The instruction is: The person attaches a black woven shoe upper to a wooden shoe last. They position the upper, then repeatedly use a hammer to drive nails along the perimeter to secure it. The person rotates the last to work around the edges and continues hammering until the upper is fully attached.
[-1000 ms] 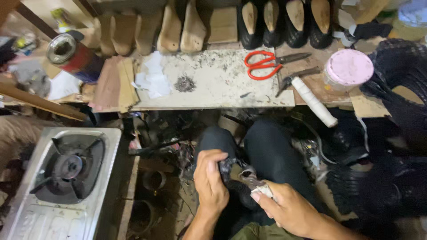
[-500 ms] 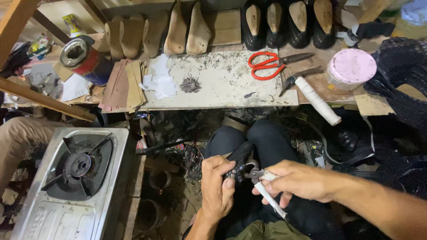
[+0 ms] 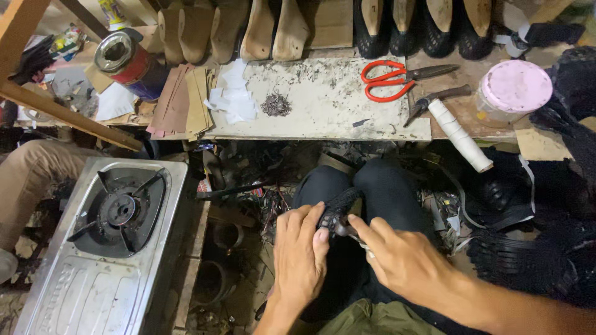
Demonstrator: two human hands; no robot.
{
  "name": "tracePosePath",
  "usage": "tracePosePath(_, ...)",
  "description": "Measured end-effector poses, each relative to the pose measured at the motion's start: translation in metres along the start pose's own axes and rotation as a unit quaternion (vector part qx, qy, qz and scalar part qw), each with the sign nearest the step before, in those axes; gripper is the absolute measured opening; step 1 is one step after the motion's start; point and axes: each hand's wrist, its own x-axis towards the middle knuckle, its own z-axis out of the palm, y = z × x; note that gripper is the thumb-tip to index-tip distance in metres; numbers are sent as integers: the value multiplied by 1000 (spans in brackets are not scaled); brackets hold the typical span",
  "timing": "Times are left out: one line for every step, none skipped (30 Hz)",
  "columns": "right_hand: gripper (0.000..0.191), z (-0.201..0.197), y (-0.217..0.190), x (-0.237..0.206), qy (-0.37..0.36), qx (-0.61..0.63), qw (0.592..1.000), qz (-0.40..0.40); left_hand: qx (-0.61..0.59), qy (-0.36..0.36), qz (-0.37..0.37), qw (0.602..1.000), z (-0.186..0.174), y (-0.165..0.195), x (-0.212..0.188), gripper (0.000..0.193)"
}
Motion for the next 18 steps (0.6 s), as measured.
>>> tracePosePath(66,9,-1,1,1,8,1000,6,-19,-5,-26,999,-1,4,-1,36)
tracePosePath(65,16,-3,1,3,17,1000,11,-38,-15,-32,999,-3,6,0,35)
tracePosePath(64,21,-5,1,25,26,999,4,-57,-24,-35,998,-4,6,0,34)
tracePosePath(63,25,-7,1,48,36,998,-4,-75,-33,-37,996,-4,7,0,33)
tracePosePath(61,26,-10,-1,71,46,996,-11,-72,-30,-30,997,-4,7,0,32)
tracePosePath(61,26,-11,-3,65,49,997,-6,-69,-28,-25,997,-4,7,0,32)
tracePosePath(60,24,-12,-5,57,54,997,-1,-64,-28,-23,997,-3,7,-2,31)
tracePosePath(60,22,-13,-7,52,57,997,0,-54,-18,-12,998,-2,7,-4,32)
tracePosePath(59,19,-12,-10,36,100,994,-10,-43,-9,1,999,0,7,-5,34)
tracePosePath(58,16,-12,-12,17,145,989,-14,-37,-5,12,999,1,8,-7,35)
tracePosePath(58,15,-11,-14,-2,189,982,-16,-39,-6,12,999,3,9,-10,35)
tracePosePath(62,16,-10,-15,-10,152,988,4,-40,-3,15,999,4,9,-11,35)
tracePosePath(66,18,-9,-15,-18,114,993,22,-39,1,18,999,5,9,-11,35)
tracePosePath(70,23,-9,-15,-28,77,996,41,-47,4,16,999,6,9,-11,34)
tracePosePath(67,29,-9,-15,1,70,997,28,-54,8,14,998,6,8,-10,33)
tracePosePath(64,37,-9,-13,31,63,997,14,-60,13,11,998,5,7,-10,32)
tracePosePath(62,45,-9,-11,62,54,997,-2,-69,4,5,998,4,6,-8,30)
tracePosePath(60,53,-10,-11,78,72,994,5,-77,-7,-3,997,2,4,-7,29)
